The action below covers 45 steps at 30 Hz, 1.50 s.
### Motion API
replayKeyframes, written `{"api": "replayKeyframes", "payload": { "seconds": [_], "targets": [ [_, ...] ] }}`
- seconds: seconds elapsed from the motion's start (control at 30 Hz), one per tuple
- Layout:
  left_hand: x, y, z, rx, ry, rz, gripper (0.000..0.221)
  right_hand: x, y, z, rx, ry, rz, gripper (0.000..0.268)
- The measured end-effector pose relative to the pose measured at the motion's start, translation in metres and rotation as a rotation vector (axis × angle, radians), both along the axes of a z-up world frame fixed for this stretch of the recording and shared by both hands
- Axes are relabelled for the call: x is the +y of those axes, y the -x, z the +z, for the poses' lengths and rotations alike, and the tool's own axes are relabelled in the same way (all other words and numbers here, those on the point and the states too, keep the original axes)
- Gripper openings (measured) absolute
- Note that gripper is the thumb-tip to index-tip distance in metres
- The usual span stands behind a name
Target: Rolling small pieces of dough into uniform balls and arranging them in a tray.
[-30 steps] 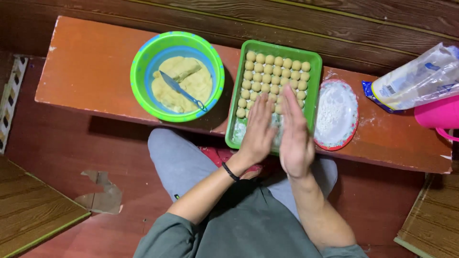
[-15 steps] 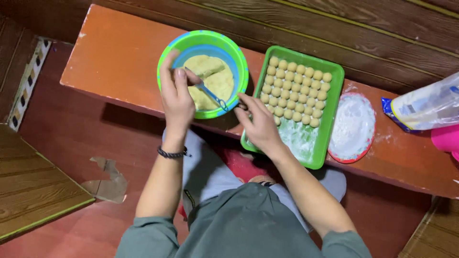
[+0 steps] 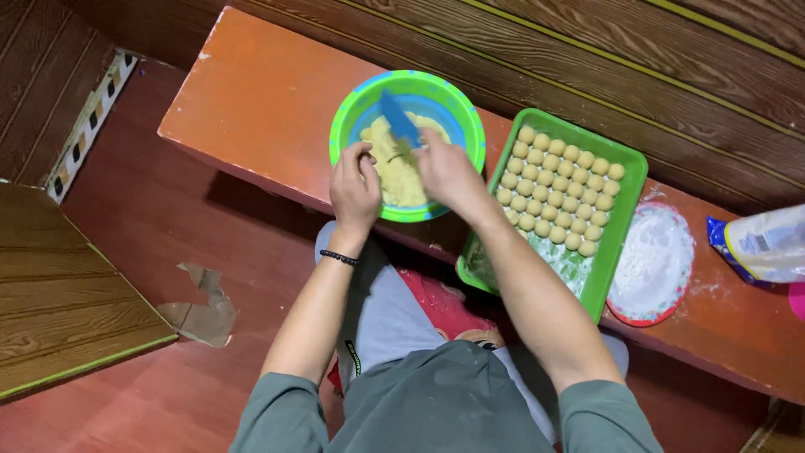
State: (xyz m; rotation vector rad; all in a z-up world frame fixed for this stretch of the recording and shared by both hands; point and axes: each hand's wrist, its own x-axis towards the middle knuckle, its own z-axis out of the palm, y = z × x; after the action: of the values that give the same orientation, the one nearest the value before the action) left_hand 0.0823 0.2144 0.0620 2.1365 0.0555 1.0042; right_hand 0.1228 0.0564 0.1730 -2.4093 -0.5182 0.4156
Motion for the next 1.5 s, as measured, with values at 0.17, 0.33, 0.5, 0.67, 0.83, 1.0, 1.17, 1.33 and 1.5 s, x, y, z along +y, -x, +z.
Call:
{"api": "replayKeyframes", "payload": {
  "seconds": [0.17,0.33,0.5,0.67,0.83,1.0,1.17,1.33,1.5],
  "targets": [
    [0.000,-0.001,0.002,-0.011,-0.060,0.040,0.024,-0.018,-0.027,-0.058,0.035,0.022,-0.039,0.035],
    [-0.001,0.000,0.005,0.054,-0.001,0.161,0.029,-0.005,-0.024,-0.056,0.002,0.086,0.002,0.033],
    [0.000,-0.001,-0.002,0.115,0.049,0.139,0.030,0.007,-0.021,-0.069,0.050,0.196,0.075,0.036],
    [0.002,-0.002,-0.002,0.193,-0.016,0.124,0.029,0.013,-0.014,-0.034,0.069,0.137,0.055,0.034],
    [0.010,-0.015,-0.012,0.348,-0.257,0.078,0.024,0.004,-0.010,-0.020,0.072,0.125,-0.023,0.032],
    [0.015,-0.045,-0.048,0.503,-0.625,0.102,0.026,0.003,-0.019,-0.040,-0.003,0.327,0.034,0.028],
    [0.015,-0.047,-0.041,0.598,-0.643,0.108,0.027,0.004,-0.037,-0.082,-0.011,0.333,0.043,0.029],
    [0.012,-0.040,-0.022,0.687,-0.633,0.099,0.028,0.009,-0.041,-0.081,-0.015,0.239,0.071,0.034],
    [0.013,-0.044,-0.019,0.679,-0.606,0.078,0.027,0.009,-0.049,-0.058,-0.048,0.069,-0.033,0.052]
  ]
}}
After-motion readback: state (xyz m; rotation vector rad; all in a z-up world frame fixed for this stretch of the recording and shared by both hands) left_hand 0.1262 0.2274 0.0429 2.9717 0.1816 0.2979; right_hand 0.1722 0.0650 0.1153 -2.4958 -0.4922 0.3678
